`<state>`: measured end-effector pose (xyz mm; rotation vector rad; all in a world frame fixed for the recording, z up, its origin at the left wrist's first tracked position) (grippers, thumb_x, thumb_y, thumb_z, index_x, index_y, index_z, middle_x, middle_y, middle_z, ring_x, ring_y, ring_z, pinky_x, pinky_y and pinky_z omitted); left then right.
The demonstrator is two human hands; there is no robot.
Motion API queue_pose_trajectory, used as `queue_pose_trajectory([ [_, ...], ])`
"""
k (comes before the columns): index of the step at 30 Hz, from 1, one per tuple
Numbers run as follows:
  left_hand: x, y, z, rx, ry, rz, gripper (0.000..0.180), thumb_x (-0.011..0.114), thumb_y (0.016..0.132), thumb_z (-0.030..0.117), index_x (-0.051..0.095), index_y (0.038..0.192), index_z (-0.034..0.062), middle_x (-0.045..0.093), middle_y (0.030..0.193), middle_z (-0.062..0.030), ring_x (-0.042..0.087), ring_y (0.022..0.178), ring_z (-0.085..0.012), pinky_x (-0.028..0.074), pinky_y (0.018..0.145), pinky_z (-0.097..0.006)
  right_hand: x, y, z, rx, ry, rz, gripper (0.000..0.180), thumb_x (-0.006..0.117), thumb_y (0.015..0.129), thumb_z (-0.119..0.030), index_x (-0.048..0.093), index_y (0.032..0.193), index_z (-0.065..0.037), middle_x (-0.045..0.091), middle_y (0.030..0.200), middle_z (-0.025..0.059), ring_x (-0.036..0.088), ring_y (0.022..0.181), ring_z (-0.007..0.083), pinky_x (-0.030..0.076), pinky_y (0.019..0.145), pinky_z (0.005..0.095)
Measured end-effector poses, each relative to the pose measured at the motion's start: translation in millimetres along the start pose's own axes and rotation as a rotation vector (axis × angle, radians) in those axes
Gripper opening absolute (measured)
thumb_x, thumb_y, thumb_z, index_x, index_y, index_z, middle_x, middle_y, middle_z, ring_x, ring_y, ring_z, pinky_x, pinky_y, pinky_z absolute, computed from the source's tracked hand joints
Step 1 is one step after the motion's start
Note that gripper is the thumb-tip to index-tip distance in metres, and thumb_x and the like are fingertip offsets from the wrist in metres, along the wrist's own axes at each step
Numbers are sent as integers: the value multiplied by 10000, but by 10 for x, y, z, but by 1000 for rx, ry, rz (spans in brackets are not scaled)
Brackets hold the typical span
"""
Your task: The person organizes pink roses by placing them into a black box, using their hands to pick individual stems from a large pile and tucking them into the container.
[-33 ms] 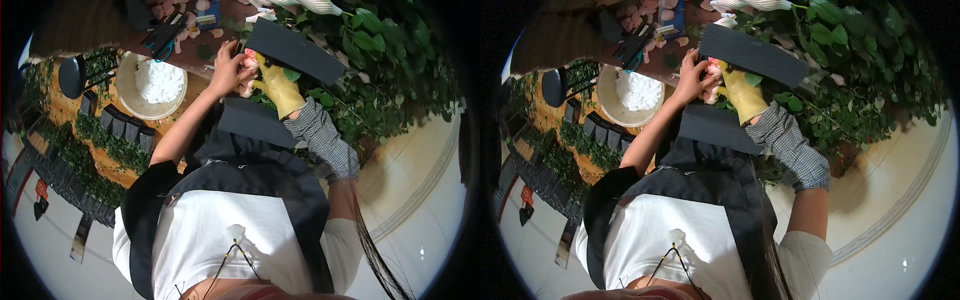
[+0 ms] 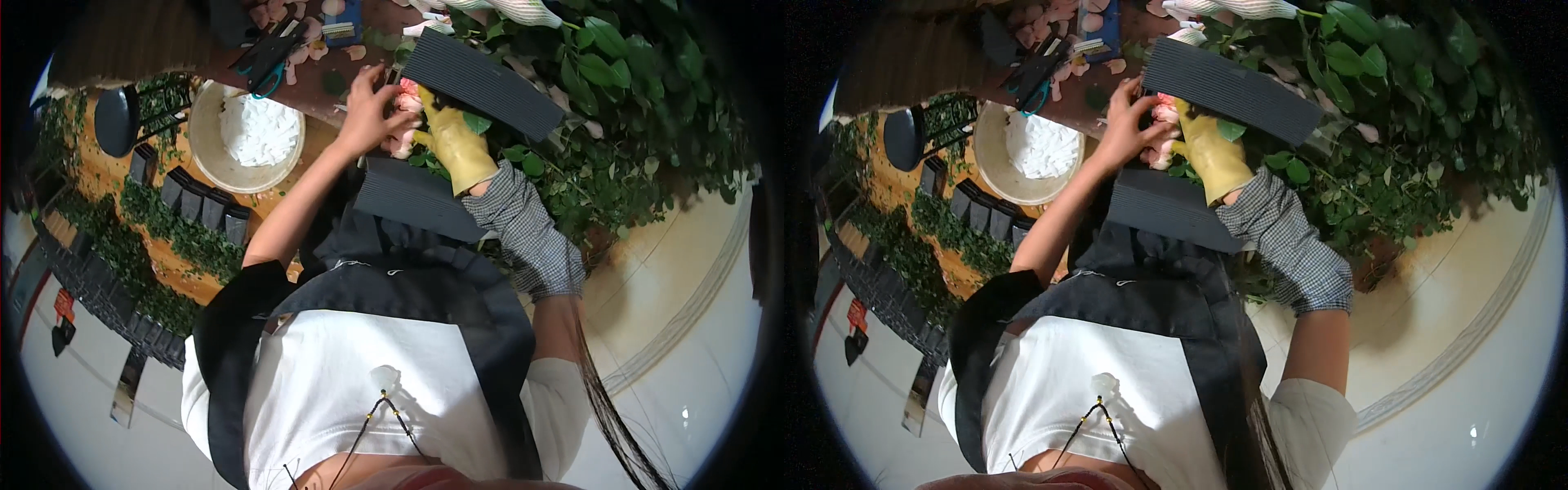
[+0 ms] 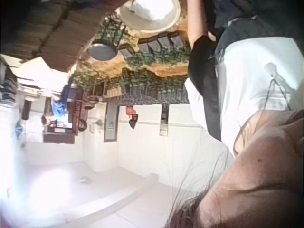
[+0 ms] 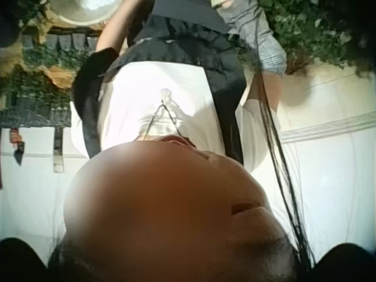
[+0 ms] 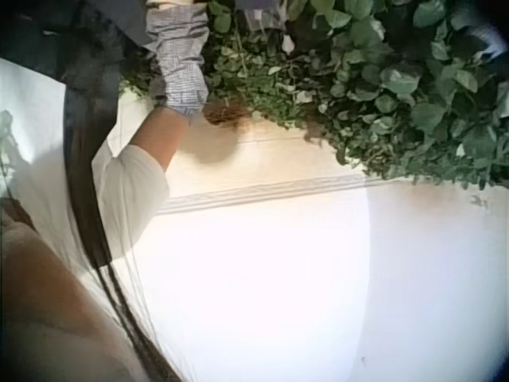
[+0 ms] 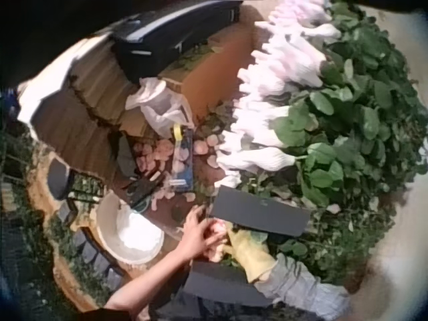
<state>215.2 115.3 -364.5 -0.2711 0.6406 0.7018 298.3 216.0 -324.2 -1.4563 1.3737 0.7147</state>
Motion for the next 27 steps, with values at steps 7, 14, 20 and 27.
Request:
queue_pose_trajectory([
  [7, -502, -155, -269, -422, -521, -67, 263, 562, 1035, 194, 720, 1030, -17, 705, 728, -67, 688, 675, -146, 544, 651, -300, 341, 66, 153, 189, -142, -309, 886, 727, 905, -486, 312, 1593, -113, 588, 1364, 271, 658, 1094, 427, 559, 912, 462],
  [14, 474, -173, 175, -260, -445, -595, 256, 515, 1067, 161, 624, 1185, -39, 745, 948, -106, 713, 864, -172, 569, 782, -320, 70, -153, 205, 61, -69, -73, 777, 750, 892, -443, 419, 1531, -150, 661, 1242, 205, 678, 1064, 377, 569, 861, 443],
  [20, 614, -282, 16, -374, -637, -558, 237, 528, 1037, 158, 621, 1136, -36, 731, 867, -91, 705, 814, -193, 563, 742, -339, 252, -182, 470, 327, 195, -274, 679, 687, 934, -463, 464, 1483, -131, 689, 1198, 239, 710, 950, 429, 584, 823, 491],
  [27, 633, -319, 73, -77, -578, -442, 356, 631, 1023, 204, 486, 1275, -1, 639, 1059, -118, 591, 950, -188, 506, 827, -348, -1316, -429, -255, -193, 687, 317, 618, 744, 883, -115, 529, 1455, -23, 643, 1334, 221, 645, 1174, 381, 511, 1017, 428],
])
Point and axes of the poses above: each hand's wrist, its own y-axis towards the middle knuckle, its own x-axis out of the palm, z = x × y, the point moved 10 cm from there along y, towards the middle knuckle
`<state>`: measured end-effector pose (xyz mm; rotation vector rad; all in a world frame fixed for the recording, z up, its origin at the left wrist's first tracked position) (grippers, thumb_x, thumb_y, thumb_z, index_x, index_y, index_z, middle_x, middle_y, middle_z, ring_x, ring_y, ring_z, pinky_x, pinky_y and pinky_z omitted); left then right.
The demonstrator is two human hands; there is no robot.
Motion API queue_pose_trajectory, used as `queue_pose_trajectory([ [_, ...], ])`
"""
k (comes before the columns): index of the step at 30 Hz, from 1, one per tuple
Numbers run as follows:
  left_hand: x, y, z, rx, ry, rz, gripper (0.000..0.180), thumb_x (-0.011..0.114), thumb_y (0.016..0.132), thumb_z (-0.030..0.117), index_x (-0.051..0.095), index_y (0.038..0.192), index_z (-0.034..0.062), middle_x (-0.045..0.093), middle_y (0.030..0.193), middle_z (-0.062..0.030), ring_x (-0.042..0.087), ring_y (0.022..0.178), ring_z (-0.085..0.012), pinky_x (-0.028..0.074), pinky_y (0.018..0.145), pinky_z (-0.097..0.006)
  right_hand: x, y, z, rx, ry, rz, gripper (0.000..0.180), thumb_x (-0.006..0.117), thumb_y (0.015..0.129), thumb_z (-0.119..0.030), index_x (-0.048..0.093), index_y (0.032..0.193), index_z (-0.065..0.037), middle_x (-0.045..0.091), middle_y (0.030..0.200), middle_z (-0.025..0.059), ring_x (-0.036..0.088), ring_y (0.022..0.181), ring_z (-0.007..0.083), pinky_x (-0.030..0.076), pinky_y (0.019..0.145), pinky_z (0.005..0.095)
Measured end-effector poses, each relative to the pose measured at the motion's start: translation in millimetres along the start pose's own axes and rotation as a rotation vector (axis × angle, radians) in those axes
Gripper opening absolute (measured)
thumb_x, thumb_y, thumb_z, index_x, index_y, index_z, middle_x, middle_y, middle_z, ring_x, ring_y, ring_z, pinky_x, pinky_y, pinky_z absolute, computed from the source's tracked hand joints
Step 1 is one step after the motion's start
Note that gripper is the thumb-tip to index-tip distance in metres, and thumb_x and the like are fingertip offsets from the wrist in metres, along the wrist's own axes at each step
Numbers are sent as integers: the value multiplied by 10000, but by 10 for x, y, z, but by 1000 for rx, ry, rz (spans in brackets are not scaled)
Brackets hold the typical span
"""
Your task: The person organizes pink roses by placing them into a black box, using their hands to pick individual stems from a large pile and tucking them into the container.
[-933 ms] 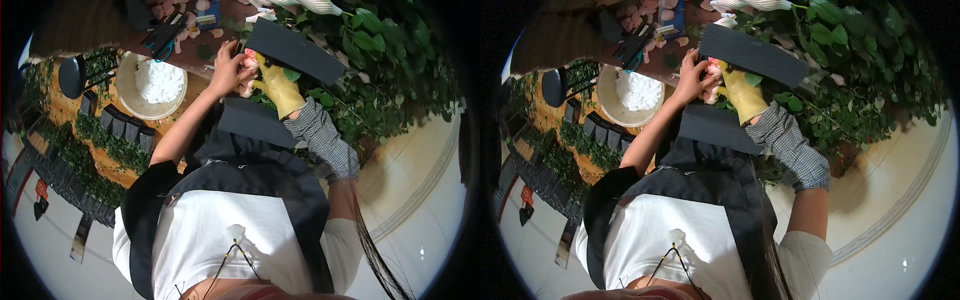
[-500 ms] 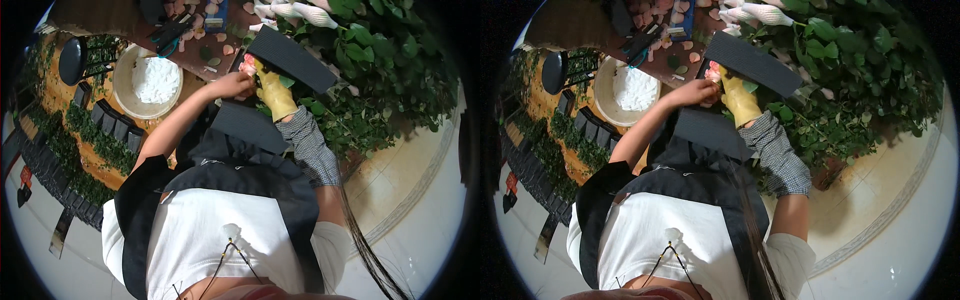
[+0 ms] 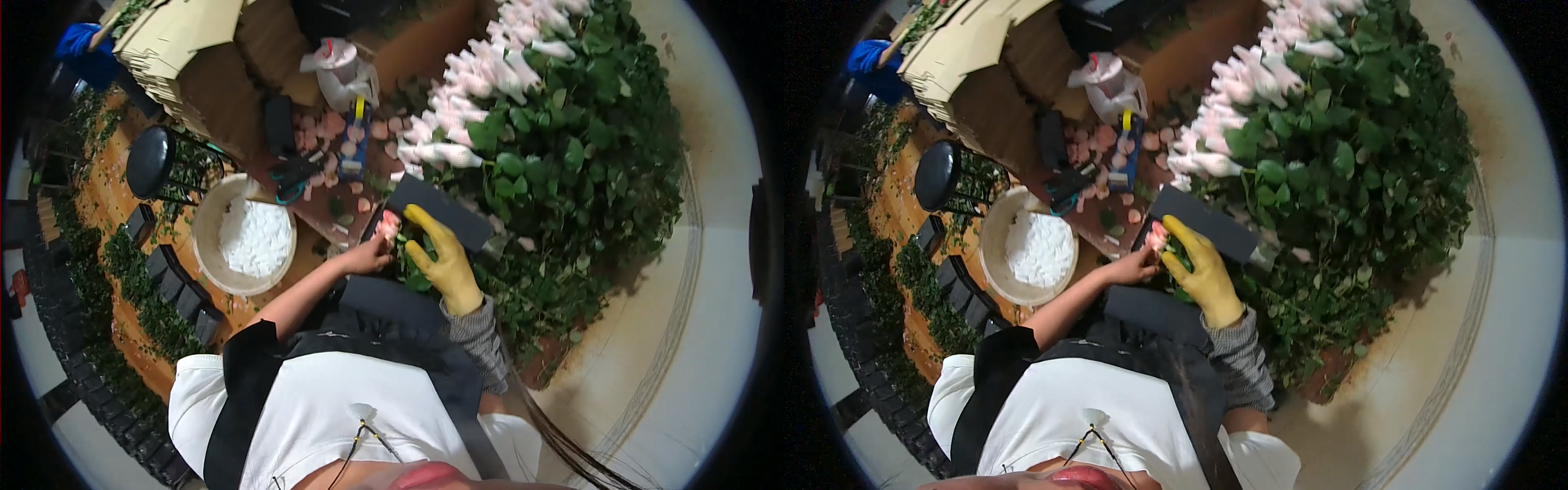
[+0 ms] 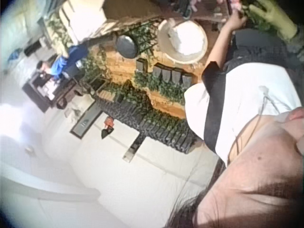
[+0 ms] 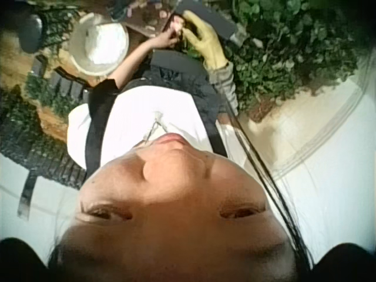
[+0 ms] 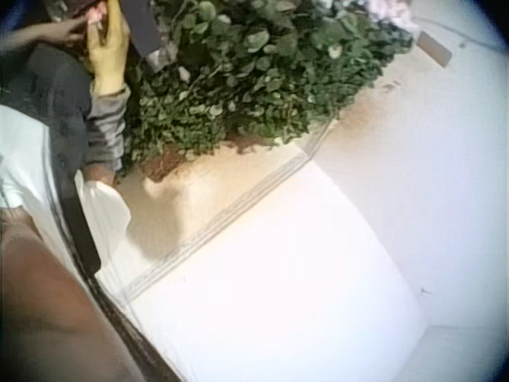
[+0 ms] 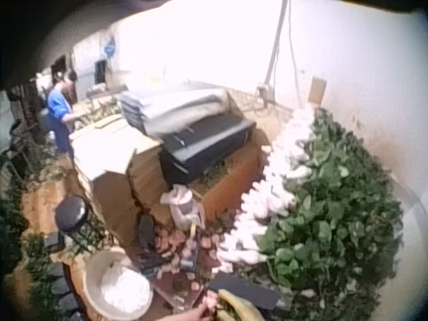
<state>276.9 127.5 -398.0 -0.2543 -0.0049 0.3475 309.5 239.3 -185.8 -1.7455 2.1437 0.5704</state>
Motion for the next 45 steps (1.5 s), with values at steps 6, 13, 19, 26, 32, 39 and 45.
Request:
queue_pose_trajectory([
  [6, 46, 78, -164, -15, 86, -100, 335, 670, 1008, 228, 500, 1177, -7, 624, 979, -114, 588, 897, -212, 501, 814, -377, -8, 342, 319, 284, -847, -66, 370, 778, 843, -259, 697, 1165, -94, 736, 954, 167, 698, 882, 390, 540, 784, 508],
  [13, 165, 117, -138, -109, 119, -184, 400, 695, 984, 300, 548, 1144, -36, 661, 977, -170, 639, 892, -264, 516, 787, -403, -104, 1024, -531, 86, -247, -312, 726, 710, 957, -285, 385, 1568, -67, 468, 1556, 221, 476, 1434, 324, 392, 1182, 429],
  [19, 207, 92, -94, -114, 128, -189, 418, 655, 977, 338, 623, 1138, -47, 712, 1007, -226, 690, 941, -352, 528, 825, -450, -421, 3714, -1646, -298, -263, 341, 694, 773, 918, -286, 479, 1484, -11, 621, 1339, 192, 607, 1229, 269, 477, 1063, 362],
  [26, 180, 124, 63, 64, 152, -53, 373, 656, 936, 316, 651, 971, -56, 687, 897, -258, 685, 869, -386, 533, 789, -466, -467, 5182, -638, 511, -586, 465, 986, 795, 866, -480, 279, 1583, -41, 455, 1561, 226, 507, 1393, 364, 420, 1141, 385],
  [32, 188, 115, -23, -7, 139, -39, 442, 686, 922, 321, 603, 1115, -68, 696, 985, -278, 685, 960, -411, 534, 837, -468, -1475, 5169, -213, 335, -561, 318, 458, 722, 938, -428, 741, 1080, 7, 760, 1066, 162, 682, 1119, 283, 486, 1020, 381],
  [39, 185, 170, -86, -97, 207, -132, 414, 666, 949, 316, 618, 1031, -87, 699, 939, -275, 672, 920, -437, 522, 805, -497, -1855, 2905, -1628, 137, -145, 218, 420, 652, 1007, -301, 670, 1230, 55, 719, 1081, 95, 637, 969, 151, 504, 896, 272],
  [45, -6, 48, 76, 1, 191, 19, 389, 677, 971, 321, 579, 1091, -35, 681, 973, -251, 676, 891, -366, 524, 779, -467, -1957, 77, -951, 231, 80, 661, 302, 709, 1003, -243, 682, 1151, 19, 671, 984, -4, 565, 819, 79, 493, 753, 237],
])
Point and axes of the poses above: each hand's wrist, its own y-axis towards the middle knuckle, its own x-axis out of the palm, z = x × y, the point moved 10 cm from there along y, towards the middle knuckle
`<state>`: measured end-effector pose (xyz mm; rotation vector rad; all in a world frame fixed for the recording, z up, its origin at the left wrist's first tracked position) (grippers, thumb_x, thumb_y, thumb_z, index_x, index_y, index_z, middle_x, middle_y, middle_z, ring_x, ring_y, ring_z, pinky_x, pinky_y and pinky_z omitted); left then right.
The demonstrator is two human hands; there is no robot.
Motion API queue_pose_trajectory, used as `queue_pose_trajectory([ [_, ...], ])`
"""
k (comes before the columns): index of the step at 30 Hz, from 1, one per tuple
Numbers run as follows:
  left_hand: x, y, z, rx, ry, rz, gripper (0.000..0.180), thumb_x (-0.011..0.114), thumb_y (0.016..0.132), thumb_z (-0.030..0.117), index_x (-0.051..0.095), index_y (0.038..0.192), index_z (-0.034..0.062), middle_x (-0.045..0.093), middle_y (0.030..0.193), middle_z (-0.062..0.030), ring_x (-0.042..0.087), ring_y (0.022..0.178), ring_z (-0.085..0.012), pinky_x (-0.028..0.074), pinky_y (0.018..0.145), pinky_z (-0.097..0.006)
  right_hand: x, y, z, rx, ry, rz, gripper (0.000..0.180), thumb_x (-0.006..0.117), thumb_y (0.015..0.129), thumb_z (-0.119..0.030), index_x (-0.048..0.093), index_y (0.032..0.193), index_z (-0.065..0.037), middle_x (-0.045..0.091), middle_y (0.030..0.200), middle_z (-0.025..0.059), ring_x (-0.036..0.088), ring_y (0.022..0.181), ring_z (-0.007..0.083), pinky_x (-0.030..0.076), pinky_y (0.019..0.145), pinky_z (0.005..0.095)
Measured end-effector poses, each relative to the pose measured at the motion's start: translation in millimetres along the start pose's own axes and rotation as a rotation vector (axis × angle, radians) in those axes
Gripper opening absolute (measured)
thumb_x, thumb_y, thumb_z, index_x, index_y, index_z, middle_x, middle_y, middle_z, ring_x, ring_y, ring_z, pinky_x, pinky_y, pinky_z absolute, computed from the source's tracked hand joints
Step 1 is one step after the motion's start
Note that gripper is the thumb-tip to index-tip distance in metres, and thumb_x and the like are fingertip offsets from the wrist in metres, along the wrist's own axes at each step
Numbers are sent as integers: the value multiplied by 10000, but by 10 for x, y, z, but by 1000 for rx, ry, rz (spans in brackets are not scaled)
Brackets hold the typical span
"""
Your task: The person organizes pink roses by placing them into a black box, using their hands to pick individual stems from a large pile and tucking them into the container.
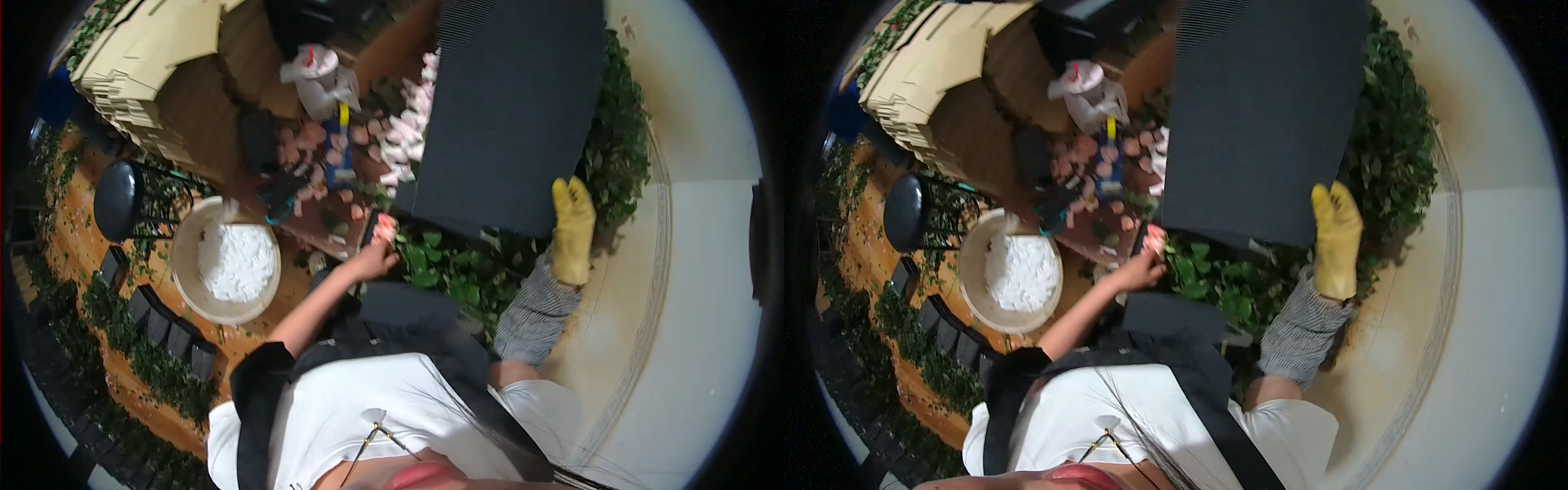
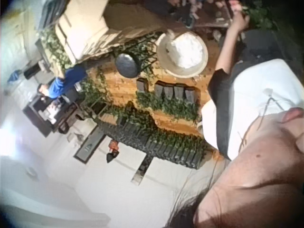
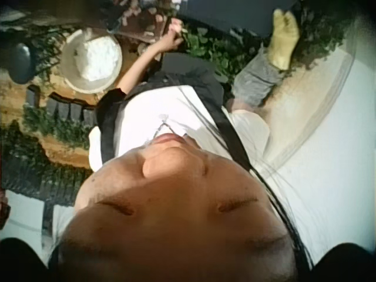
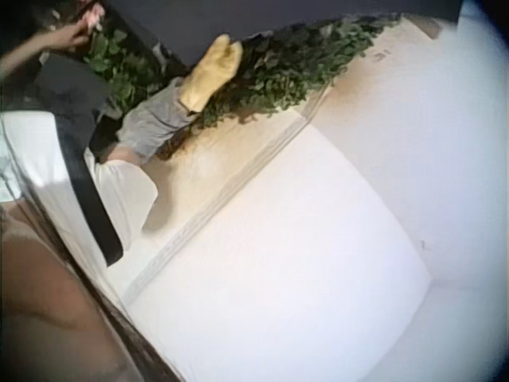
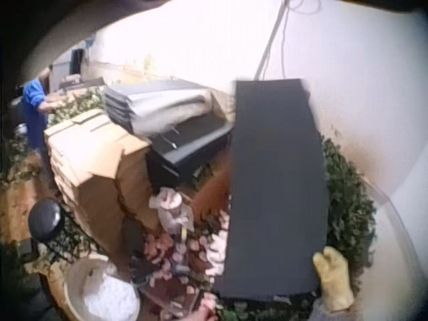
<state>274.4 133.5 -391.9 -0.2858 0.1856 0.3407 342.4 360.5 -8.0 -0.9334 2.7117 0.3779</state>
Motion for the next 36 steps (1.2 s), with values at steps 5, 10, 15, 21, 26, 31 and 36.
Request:
queue_pose_trajectory([
  [5, -123, -21, -103, -213, -354, -119, 558, 422, 1095, 488, 579, 1266, -20, 706, 1059, -152, 664, 990, -269, 509, 890, -389, -271, -1335, 2179, 635, 1, 44, 432, 748, 977, -268, 643, 1283, 19, 686, 1144, 39, 607, 1029, 118, 502, 930, 271],
  [10, -288, -82, -257, -406, -463, -32, 736, 348, 1102, 548, 422, 1518, -54, 491, 1509, -169, 474, 1356, -195, 347, 1148, -312, 296, -1700, 3196, 651, -275, -70, 432, 737, 966, -303, 705, 1194, 62, 740, 1105, 139, 670, 1046, 223, 514, 925, 327],
  [15, -272, -227, -199, -355, -267, -98, 470, 652, 1031, 400, 675, 1160, -52, 713, 993, -83, 630, 882, -126, 524, 797, -324, 339, -1479, 2828, 843, -645, -567, 445, 560, 1017, -409, 725, 990, 3, 752, 830, 110, 703, 653, 233, 575, 697, 375],
  [21, -702, -383, -62, -182, 254, 348, 548, 809, 873, 446, 599, 674, -20, 566, 579, -118, 539, 523, -266, 437, 530, -425, 1361, -1274, 1415, -32, -315, -874, 592, 721, 930, -271, 544, 1436, -20, 620, 1366, 228, 621, 1237, 363, 517, 1023, 428],
  [26, -699, -430, -53, -341, 555, 309, 595, 767, 794, 638, 727, 733, 47, 670, 673, -166, 691, 706, -365, 534, 625, -468, 2005, -1459, 2076, -352, -1109, -1072, 871, 749, 887, -352, 337, 1583, -32, 408, 1608, 180, 469, 1424, 322, 392, 1166, 383],
  [31, -734, -166, 696, -133, 1151, -42, 489, 749, 828, 599, 773, 745, 119, 690, 645, -81, 710, 635, -322, 567, 556, -412, 2166, -1592, 2452, -418, -1297, -995, 772, 607, 935, -267, 291, 1617, -91, 420, 1621, 97, 548, 1302, 263, 452, 996, 406],
  [36, -593, -17, 2213, 679, 950, 243, 680, 806, 840, 320, 552, 1392, 15, 589, 1407, -146, 595, 1231, -334, 459, 1087, -447, 2127, -1554, 2430, -331, -1236, -854, 493, 487, 980, -284, 491, 1454, -148, 588, 1439, 70, 584, 1285, 259, 433, 1015, 449],
])
Point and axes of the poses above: each hand's wrist, its own y-axis towards the middle knuckle, its own x-axis out of the palm, z = x × y, the point moved 10 cm from there along y, towards the middle knuckle
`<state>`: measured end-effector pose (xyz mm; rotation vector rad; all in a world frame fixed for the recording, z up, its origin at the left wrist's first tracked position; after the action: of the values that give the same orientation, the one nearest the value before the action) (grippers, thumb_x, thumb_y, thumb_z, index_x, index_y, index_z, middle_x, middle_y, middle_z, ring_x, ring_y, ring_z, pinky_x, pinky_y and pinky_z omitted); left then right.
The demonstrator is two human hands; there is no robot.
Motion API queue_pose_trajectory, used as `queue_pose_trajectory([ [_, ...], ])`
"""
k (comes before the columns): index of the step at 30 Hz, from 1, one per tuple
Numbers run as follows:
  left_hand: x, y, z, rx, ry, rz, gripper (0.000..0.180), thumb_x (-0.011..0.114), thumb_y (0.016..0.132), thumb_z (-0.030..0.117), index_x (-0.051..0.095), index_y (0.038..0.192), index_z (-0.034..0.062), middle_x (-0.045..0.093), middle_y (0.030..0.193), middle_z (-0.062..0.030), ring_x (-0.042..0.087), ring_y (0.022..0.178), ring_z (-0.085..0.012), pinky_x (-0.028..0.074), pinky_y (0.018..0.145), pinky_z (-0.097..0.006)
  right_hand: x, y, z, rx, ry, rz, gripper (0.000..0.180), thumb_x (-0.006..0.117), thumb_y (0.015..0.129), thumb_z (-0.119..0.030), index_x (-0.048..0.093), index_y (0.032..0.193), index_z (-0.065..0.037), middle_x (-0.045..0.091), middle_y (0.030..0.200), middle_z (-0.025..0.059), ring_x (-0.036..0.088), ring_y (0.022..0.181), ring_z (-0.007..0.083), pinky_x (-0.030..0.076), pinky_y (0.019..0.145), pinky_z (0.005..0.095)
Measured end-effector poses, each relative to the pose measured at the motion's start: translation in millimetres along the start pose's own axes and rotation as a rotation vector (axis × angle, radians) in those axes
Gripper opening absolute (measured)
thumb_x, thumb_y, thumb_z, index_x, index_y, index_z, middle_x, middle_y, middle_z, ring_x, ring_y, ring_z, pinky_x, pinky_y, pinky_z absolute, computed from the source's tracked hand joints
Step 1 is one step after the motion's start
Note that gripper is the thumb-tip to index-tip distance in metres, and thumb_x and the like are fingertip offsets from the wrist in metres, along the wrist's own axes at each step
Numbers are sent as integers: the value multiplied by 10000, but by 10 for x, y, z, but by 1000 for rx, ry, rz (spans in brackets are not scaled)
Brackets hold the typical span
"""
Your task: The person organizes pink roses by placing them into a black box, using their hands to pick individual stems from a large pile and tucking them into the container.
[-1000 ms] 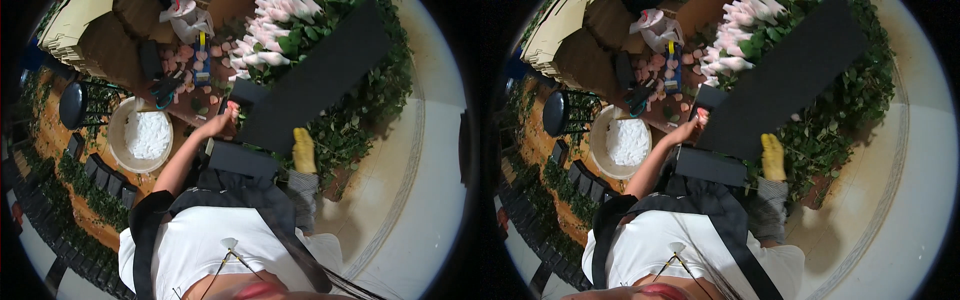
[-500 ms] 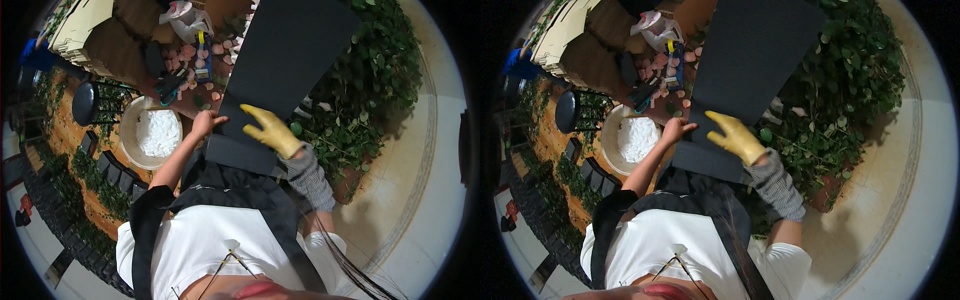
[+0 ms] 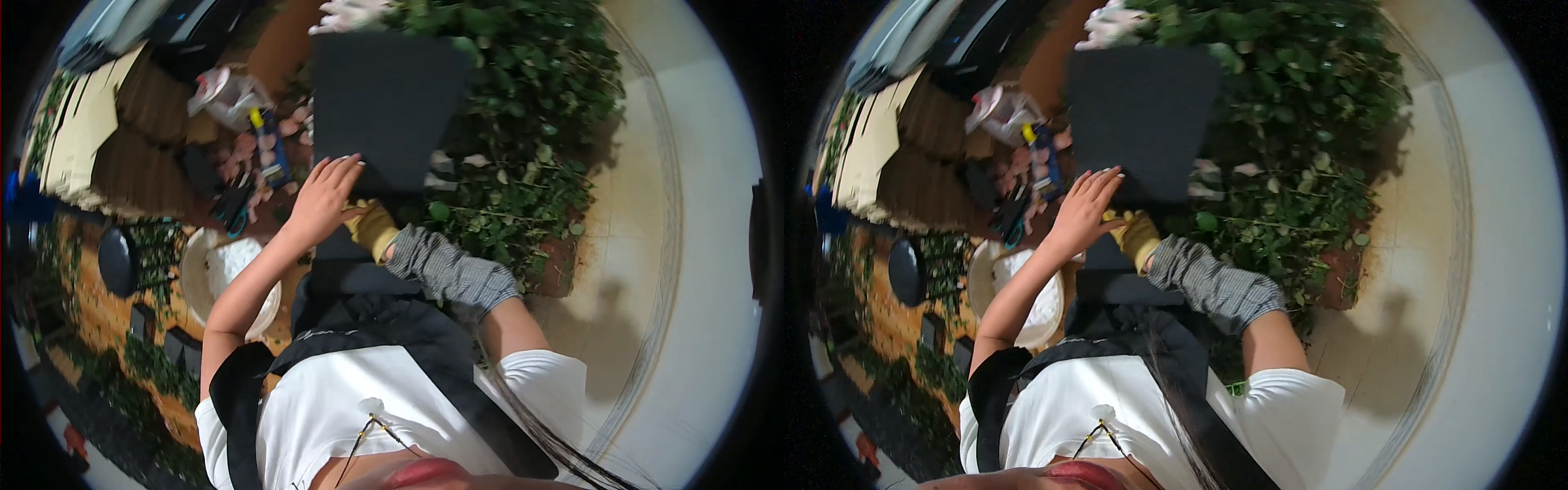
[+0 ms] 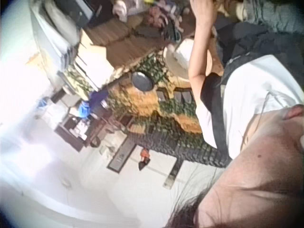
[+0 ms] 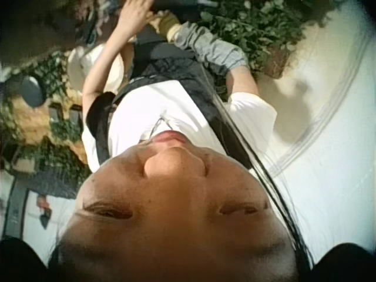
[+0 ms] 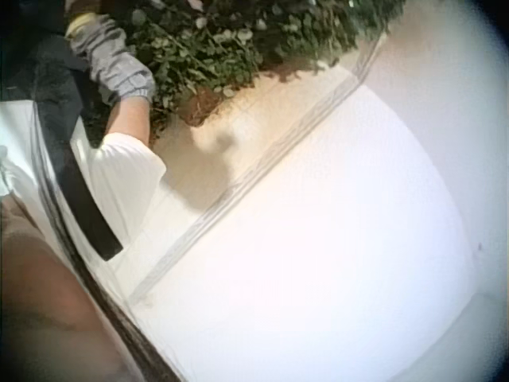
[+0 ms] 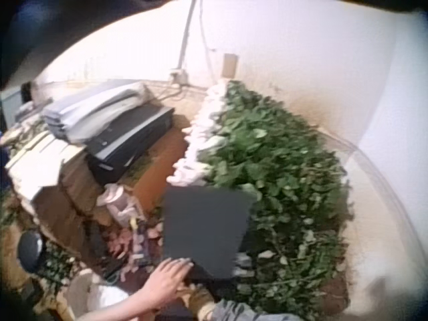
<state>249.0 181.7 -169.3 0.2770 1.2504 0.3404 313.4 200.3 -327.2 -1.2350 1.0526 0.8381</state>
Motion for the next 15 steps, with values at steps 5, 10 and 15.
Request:
queue_pose_trajectory([
  [5, 1086, 279, -582, -278, -36, -829, 611, 738, 840, 574, 764, 1056, 3, 706, 1151, -255, 672, 1099, -385, 535, 953, -464, -44, -17, -20, -39, -45, -47, 663, 509, 998, -267, 304, 1613, -134, 413, 1625, 82, 498, 1392, 274, 365, 1155, 478],
  [10, 1606, 149, -626, -314, -646, -1369, 1175, 456, 815, 934, 389, 1587, 51, 324, 1668, -166, 279, 1543, -324, 256, 1222, -465, -157, -20, -27, -94, -18, 76, 755, 685, 891, -280, 399, 1561, -83, 394, 1624, 128, 377, 1491, 314, 315, 1210, 437],
  [15, 1212, 457, -511, -253, -396, -1005, 873, 552, 910, 756, 541, 1487, 101, 571, 1444, -204, 531, 1340, -360, 427, 1100, -441, -65, -18, 17, -88, 92, 24, 758, 706, 868, -277, 421, 1549, -108, 409, 1611, 121, 397, 1469, 314, 333, 1192, 457],
])
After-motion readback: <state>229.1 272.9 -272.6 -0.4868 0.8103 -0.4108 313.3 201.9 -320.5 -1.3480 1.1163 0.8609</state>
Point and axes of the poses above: each hand's wrist, its own y-axis towards the middle knuckle, its own x-axis out of the palm, z = x × y, the point moved 10 cm from there along y, towards the middle knuckle
